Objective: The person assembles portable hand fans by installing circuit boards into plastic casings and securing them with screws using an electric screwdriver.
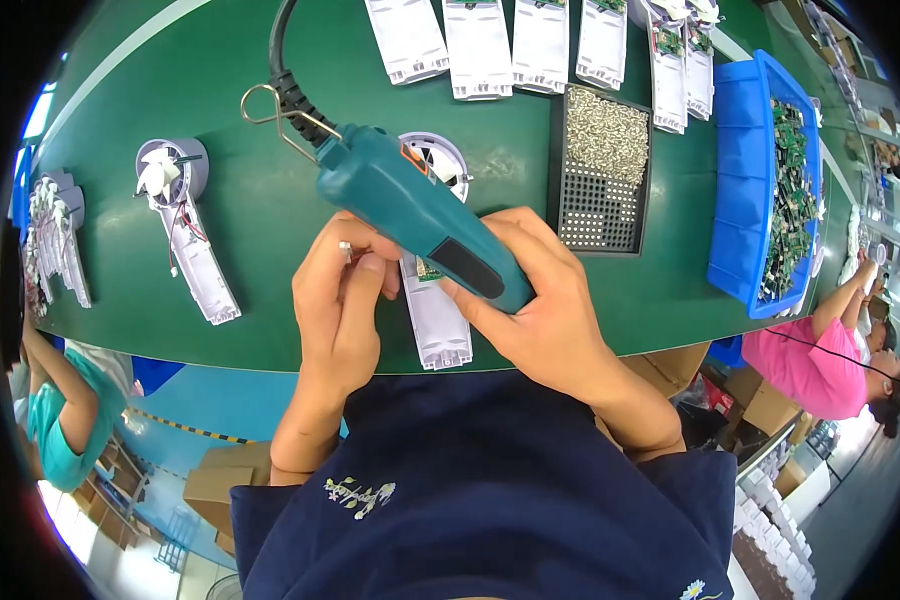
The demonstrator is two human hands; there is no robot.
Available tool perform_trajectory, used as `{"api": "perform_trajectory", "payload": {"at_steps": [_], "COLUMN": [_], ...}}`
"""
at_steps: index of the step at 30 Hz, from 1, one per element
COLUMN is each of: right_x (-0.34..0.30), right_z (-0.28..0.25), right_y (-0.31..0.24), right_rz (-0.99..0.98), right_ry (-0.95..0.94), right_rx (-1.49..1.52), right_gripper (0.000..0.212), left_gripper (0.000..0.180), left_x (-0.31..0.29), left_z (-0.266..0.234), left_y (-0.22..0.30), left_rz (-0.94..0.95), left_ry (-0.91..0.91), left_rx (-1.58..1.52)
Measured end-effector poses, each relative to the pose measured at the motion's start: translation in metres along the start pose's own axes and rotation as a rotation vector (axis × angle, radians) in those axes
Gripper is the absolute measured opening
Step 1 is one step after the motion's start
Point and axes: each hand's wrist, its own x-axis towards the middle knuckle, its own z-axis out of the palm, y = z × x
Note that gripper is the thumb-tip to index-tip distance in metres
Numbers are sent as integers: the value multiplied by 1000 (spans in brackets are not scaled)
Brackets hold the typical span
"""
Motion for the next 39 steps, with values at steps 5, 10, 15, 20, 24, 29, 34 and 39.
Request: {"api": "perform_trajectory", "payload": {"at_steps": [5, 10, 15, 20, 24, 29, 34, 39], "right_x": [3, 1, -9, -1, 1, 2, 4, 4], "right_z": [2, 4, 12, 18, 18, 20, 18, 21], "right_y": [-2, -2, 0, -2, -3, 1, -1, 1], "right_rz": [3, -31, 173, 245, 331, 300, 346, 306], "right_ry": [-1, 38, 162, 181, 147, 156, 109, 148], "right_rx": [6, 27, 219, 217, 233, 256, 278, 257], "right_gripper": [33, 35, 30, 25, 21, 21, 21, 20], "left_gripper": [7, 10, 12, 13, 13, 14, 14, 14], "left_x": [-3, -2, 0, 0, -5, -6, -7, -5], "left_z": [10, 13, 15, 16, 19, 22, 26, 26], "left_y": [-1, -2, 0, 8, 12, 11, 10, 11], "left_rz": [-51, -39, -41, -115, -195, -236, -200, -236], "left_ry": [87, 169, 147, 149, 167, 199, 229, 221], "left_rx": [-38, -64, -13, -20, -75, -118, -85, -144]}}
